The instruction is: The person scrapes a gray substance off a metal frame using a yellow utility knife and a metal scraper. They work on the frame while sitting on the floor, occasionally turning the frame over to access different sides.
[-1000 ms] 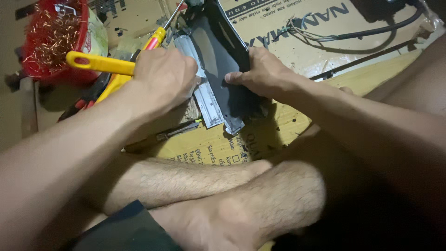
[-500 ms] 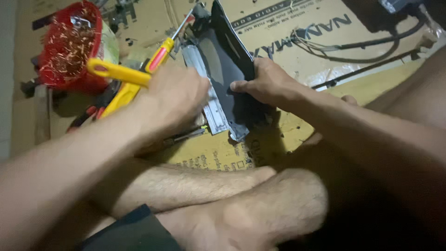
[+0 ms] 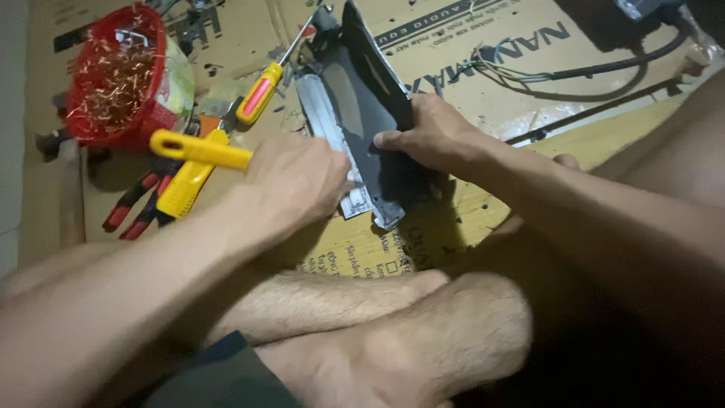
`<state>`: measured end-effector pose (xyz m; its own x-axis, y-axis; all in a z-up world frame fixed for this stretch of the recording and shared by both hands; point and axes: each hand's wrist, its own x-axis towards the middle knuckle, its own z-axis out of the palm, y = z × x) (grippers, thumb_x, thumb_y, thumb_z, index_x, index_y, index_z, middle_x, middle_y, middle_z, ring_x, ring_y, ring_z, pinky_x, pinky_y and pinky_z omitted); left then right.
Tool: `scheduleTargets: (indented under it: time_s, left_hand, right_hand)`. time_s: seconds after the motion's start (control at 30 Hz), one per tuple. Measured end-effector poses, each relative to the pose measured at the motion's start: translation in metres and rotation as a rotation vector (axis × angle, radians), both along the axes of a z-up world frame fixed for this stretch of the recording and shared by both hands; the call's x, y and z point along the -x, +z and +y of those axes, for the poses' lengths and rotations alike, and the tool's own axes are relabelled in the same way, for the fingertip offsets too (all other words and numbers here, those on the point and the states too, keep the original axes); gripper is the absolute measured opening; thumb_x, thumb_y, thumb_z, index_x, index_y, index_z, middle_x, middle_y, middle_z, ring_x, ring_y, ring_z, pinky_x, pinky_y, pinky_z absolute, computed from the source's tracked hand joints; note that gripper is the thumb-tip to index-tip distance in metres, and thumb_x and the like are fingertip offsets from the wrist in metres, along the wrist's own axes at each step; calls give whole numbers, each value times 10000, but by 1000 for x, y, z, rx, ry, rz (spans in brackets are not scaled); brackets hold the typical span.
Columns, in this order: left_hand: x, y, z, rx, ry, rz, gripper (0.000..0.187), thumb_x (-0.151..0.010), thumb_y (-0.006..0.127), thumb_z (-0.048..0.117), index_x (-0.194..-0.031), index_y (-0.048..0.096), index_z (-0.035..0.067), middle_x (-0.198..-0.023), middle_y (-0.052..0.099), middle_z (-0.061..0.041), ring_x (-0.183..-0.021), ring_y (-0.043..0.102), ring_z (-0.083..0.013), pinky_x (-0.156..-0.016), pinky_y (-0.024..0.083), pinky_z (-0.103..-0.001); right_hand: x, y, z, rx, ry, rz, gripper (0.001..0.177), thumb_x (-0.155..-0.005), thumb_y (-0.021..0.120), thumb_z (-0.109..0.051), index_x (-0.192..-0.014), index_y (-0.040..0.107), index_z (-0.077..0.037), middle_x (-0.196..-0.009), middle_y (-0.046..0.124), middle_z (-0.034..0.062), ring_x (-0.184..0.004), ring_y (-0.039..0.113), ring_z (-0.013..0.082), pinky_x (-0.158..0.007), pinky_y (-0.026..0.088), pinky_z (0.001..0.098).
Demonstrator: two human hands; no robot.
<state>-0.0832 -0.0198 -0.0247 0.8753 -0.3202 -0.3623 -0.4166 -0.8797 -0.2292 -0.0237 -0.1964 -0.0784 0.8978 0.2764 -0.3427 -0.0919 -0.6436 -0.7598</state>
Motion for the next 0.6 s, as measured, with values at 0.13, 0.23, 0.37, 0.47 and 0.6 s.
scheduleTargets:
  time_s: [0.13, 0.23, 0.37, 0.47, 0.6]
  left_hand:
    - [-21, -9, 4, -11, 57, -92, 280, -908, 567, 275, -881, 791, 109, -820, 760, -158, -852, 762, -373, -653, 597, -502]
    - [-12, 7, -6, -88, 12, -64, 226, -901, 629, 304, -912, 796, 152, -862, 774, -147, -900, 764, -365, -670, 596, -479]
    - [-22, -6, 3, 1, 122, -27, 304, -910, 588, 338, -959, 798, 124, -909, 778, -161, -942, 753, -387, -705, 599, -512]
    - [-24, -16, 1, -28, 91, -76, 257, -893, 585, 260, -912, 799, 119, -842, 771, -147, -886, 759, -379, -671, 591, -489]
    - [5, -5, -15, 52, 103, 46, 213, -896, 589, 135, -927, 793, 83, -848, 761, -176, -887, 748, -398, -677, 593, -540]
  right_hand:
    - [1, -6, 0, -46, -40, -24, 294, -887, 762, -261, -1107, 676, -87, -935, 727, 157, -961, 741, 348, -927, 547, 494]
    - [0, 4, 1, 12, 23, -11, 345, -853, 788, -298, -1091, 703, -63, -937, 723, 159, -1001, 730, 350, -929, 530, 485]
    - [4, -1, 2, 4, -21, 10, 309, -881, 765, -272, -1109, 693, -77, -943, 732, 155, -959, 743, 327, -923, 544, 481]
    - [-2, -3, -4, -13, -26, -4, 278, -913, 738, -249, -1123, 673, -78, -923, 726, 147, -918, 750, 316, -911, 556, 478]
    - [-3, -1, -6, 34, -2, -5, 319, -904, 759, -253, -1136, 672, -51, -911, 719, 146, -909, 749, 321, -900, 547, 474]
